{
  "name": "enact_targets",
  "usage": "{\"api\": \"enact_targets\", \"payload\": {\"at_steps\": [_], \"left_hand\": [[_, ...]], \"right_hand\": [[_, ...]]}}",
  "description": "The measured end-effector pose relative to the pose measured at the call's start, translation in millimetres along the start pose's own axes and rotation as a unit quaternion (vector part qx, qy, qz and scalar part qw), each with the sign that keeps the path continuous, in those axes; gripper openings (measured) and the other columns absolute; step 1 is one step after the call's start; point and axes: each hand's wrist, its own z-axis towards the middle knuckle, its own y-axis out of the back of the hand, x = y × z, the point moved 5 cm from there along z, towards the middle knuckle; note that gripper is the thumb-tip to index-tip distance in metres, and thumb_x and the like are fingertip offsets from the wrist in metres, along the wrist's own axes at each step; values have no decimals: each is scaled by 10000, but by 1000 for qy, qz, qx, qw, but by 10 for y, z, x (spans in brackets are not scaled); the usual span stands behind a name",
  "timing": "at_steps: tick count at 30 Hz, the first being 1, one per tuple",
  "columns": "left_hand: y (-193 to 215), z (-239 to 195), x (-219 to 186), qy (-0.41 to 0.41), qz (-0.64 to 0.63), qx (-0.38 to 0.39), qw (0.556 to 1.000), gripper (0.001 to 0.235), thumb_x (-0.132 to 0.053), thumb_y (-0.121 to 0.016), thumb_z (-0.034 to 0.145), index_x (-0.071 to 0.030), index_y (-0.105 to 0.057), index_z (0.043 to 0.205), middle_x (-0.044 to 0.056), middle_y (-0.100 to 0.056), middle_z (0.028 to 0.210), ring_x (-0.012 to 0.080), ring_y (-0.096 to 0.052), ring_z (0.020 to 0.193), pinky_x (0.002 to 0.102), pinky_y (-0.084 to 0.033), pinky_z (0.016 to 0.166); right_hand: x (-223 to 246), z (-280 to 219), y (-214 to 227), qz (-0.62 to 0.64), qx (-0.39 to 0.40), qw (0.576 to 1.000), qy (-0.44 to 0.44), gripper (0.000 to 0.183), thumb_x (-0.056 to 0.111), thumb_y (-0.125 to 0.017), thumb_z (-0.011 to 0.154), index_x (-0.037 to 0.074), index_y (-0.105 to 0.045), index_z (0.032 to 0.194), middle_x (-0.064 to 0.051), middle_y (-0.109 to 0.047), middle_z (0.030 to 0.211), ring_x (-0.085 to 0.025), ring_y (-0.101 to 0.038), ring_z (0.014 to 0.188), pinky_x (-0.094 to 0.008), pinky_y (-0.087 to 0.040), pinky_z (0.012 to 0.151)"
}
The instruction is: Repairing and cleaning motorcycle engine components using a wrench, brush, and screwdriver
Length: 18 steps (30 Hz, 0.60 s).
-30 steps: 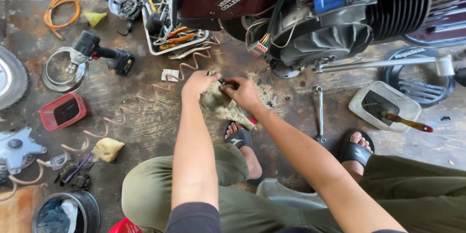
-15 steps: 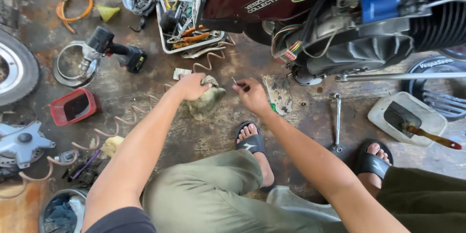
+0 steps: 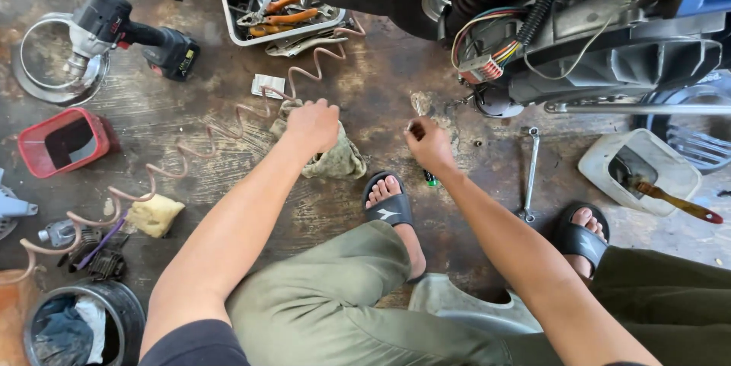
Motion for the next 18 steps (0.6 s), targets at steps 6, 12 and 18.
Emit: {"api": "enact_targets", "payload": {"at_steps": [6,12,18], "left_hand": [[-243,12,-275,-44,-5,4,999,325,-252,-552,983,-63,-675,1216,181,-654,1209,417,-642,1162,572,-572,907],[-553,2,-286,-68,-20,37,997,330,-282,-558,964,-98,-678,1211,156,-654,1225,402,-628,1186,551,-554,948],[-520,20,-246,-43,-38,42,997,384,-335,-552,980,-89,-647,1259,164,-639,1264,388,-618,1201,540,-547,966]], "right_hand": [[-216,356,-702,-243,15,960,137,181,384,-729,878,329,-702,1049,42,-665,975,-223,-642,1024,-471,-477,959],[-409,362,-865,-348,27,924,158,203,433,-719,825,361,-643,999,90,-610,953,-167,-617,972,-380,-456,869],[-161,315,-682,-292,41,945,144,371,304,-726,718,313,-617,1072,20,-587,1012,-244,-609,1021,-441,-470,892]]}}
